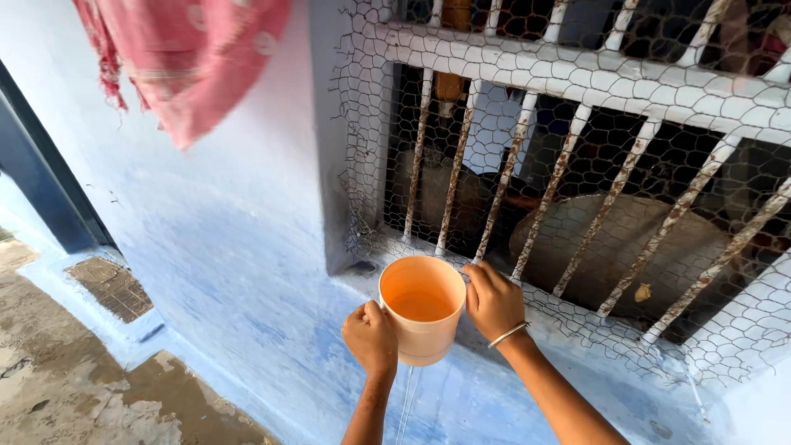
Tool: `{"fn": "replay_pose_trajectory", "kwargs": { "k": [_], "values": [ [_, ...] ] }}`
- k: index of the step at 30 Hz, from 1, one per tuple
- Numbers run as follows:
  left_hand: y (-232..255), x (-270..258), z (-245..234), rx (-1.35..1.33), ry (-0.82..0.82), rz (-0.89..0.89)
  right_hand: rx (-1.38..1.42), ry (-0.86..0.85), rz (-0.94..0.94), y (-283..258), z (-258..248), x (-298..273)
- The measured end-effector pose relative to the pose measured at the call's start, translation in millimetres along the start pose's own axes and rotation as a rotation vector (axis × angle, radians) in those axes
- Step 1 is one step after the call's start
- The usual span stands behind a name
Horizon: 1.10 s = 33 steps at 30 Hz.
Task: The person pours water from a mug onto a blue wall, rubs the wet surface with their hands, and then pours liquid from the mug through a mesh-covered window into the hands of a person inside.
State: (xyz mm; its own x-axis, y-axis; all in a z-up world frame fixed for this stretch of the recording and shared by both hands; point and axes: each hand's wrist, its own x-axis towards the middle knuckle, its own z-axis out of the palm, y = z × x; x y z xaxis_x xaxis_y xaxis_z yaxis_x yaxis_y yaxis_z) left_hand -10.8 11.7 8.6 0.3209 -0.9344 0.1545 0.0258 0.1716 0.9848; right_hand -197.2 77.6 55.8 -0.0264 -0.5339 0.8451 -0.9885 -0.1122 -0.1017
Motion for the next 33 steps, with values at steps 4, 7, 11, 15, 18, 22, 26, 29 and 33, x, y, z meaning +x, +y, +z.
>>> {"fn": "replay_pose_trajectory", "kwargs": {
  "k": [4, 7, 11, 15, 18, 22, 26, 29, 33],
  "values": [
    [-2.7, 3.2, 2.0, 0.008, -0.020, -0.030, 0.057, -0.081, 0.110, 8.3, 0.2, -11.6],
    [-8.1, 9.3, 0.7, -0.077, -0.028, -0.047, 0.274, -0.008, 0.279, 0.7, -3.6, -1.9],
    [-10.8, 8.5, -0.3, -0.162, -0.075, -0.049, 0.446, -0.039, 0.266, -20.8, -14.1, 29.3],
    [1.6, 10.8, -1.2, -0.083, -0.091, 0.013, 0.206, -0.326, 0.080, -40.5, -7.8, 52.3],
    [5.9, 15.0, -1.8, -0.008, -0.097, 0.076, 0.121, -0.884, 0.007, -42.2, 25.5, 65.2],
    [9.6, 11.2, 0.1, 0.047, -0.171, 0.089, -0.137, -1.439, 0.114, -35.7, 73.3, 58.1],
    [13.5, 9.7, -0.5, 0.062, -0.179, 0.122, -0.101, -1.546, 0.203, -23.5, 98.8, 46.9],
    [11.1, 10.4, 2.1, 0.116, -0.162, 0.137, 0.086, -1.490, 0.260, -16.1, 93.9, 52.4],
    [8.3, 15.7, 3.6, 0.110, -0.121, 0.102, 0.425, -1.187, 0.380, -4.4, 58.6, 85.9]
  ]
}}
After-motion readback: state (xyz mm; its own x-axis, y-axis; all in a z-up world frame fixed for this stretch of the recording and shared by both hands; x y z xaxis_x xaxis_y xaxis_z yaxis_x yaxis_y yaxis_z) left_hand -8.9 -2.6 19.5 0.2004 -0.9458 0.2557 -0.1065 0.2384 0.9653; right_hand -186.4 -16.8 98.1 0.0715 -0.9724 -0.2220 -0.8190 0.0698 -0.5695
